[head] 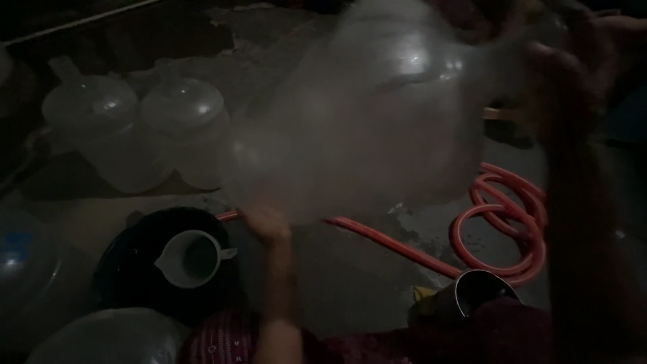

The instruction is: The person rinses plastic water jugs by hand, shaking water inside them and pouring it out.

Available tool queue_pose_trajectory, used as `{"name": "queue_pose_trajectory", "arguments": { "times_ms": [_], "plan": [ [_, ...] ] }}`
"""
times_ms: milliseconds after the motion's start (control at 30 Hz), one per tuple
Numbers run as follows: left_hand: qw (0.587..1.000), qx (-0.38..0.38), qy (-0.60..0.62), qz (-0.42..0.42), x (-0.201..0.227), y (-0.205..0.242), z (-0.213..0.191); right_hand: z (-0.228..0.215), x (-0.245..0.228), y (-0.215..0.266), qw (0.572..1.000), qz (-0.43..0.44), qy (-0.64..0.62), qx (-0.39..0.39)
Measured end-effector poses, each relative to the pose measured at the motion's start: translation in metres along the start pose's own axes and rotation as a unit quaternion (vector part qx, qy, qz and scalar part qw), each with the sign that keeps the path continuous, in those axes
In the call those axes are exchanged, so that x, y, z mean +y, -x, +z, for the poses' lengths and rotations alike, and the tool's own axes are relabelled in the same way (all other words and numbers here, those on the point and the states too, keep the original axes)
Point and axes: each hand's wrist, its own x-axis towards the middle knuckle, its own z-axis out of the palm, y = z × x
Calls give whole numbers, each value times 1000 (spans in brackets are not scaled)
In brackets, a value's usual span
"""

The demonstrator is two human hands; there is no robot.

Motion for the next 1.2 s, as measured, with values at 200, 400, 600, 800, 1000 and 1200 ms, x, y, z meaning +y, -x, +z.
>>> {"name": "queue_pose_trajectory", "arguments": {
  "times_ms": [200, 400, 600, 800, 1000, 1200],
  "plan": [
    [978, 51, -72, 191, 155, -32, -25, 23, 9, 141, 679, 693, 243, -3],
    [902, 0, -427, 69, 172, -49, -34, 64, 42, 230, 697, 712, -33, 79],
    [862, 33, -489, -129, 123, -80, -63, 92, 76, 255, 669, 706, -170, 160],
    [969, -111, -68, 207, 153, -94, -77, 110, 92, 254, 646, 694, -235, 216],
    [879, -128, -159, 432, 182, -71, -31, 99, 80, 237, 637, 683, -265, 240],
    [917, 12, -314, 247, 142, -60, 3, 107, 57, 275, 603, 721, -292, 178]
  ]
}}
